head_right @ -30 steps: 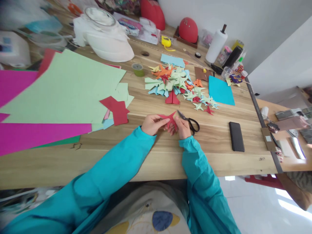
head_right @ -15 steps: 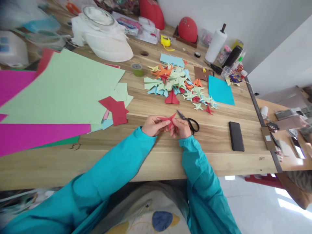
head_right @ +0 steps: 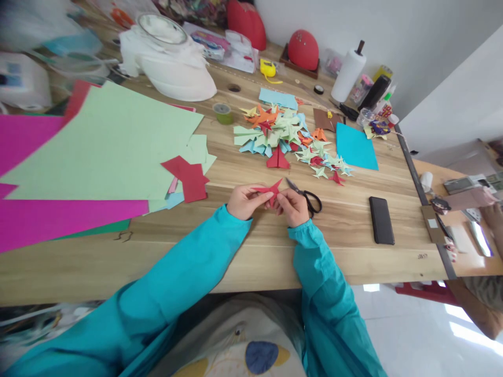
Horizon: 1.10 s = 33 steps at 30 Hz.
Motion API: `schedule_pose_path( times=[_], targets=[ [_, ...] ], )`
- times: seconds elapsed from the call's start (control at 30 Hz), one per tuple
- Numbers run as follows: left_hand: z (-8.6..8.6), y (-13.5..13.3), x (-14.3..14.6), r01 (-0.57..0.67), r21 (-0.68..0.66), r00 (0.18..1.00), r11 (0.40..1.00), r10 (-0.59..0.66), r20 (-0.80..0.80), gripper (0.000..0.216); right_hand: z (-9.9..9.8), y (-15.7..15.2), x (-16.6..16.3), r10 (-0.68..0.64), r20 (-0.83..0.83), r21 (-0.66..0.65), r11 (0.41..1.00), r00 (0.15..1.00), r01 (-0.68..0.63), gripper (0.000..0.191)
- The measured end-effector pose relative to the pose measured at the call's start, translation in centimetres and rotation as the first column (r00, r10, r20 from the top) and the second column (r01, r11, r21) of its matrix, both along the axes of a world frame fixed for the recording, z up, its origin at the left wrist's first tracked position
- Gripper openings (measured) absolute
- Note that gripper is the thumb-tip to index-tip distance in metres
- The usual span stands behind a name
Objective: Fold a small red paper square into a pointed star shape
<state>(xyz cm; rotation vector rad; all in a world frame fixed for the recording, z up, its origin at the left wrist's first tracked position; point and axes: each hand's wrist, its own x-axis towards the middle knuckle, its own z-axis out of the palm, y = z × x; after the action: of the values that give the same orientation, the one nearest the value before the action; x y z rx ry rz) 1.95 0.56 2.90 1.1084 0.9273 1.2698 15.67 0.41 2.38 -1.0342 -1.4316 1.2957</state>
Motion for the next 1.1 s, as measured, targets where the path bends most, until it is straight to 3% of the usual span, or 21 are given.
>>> schedule_pose_path(
  times=[0.23,0.43,0.73,0.97,1.1],
  targets=[
    [-0.3,-0.01,0.17,0.048,-0.07,0.999,0.996,-0.046,0.026,0.027,0.01,-0.24,-0.12,-0.041,0.025,-0.022,0.999,0.999,0.042,0.03],
    [-0.83,0.12,0.09,0.062,-0.082,0.992,0.995,-0.052,0.116,0.024,0.16,-0.39,-0.42,-0.011,-0.048,-0.05,0.999,0.999,0.008,0.03],
    [-0.61,0.04,0.02,0.069,-0.103,0.994,0.992,-0.06,0.088,0.025,0.13,-0.36,-0.43,0.014,-0.018,-0.021,1.0,1.0,-0.014,0.027],
    [-0.72,0.33,-0.17,0.168,-0.168,0.97,0.971,-0.132,0.205,0.023,-0.06,-0.15,-0.24,0.06,-0.088,-0.105,0.992,0.994,-0.069,0.028],
    [-0.32,0.32,-0.06,0.165,-0.231,0.963,0.959,-0.107,0.247,0.022,-0.2,-0.02,-0.38,0.035,-0.101,-0.111,0.993,0.994,-0.046,0.03]
  ],
)
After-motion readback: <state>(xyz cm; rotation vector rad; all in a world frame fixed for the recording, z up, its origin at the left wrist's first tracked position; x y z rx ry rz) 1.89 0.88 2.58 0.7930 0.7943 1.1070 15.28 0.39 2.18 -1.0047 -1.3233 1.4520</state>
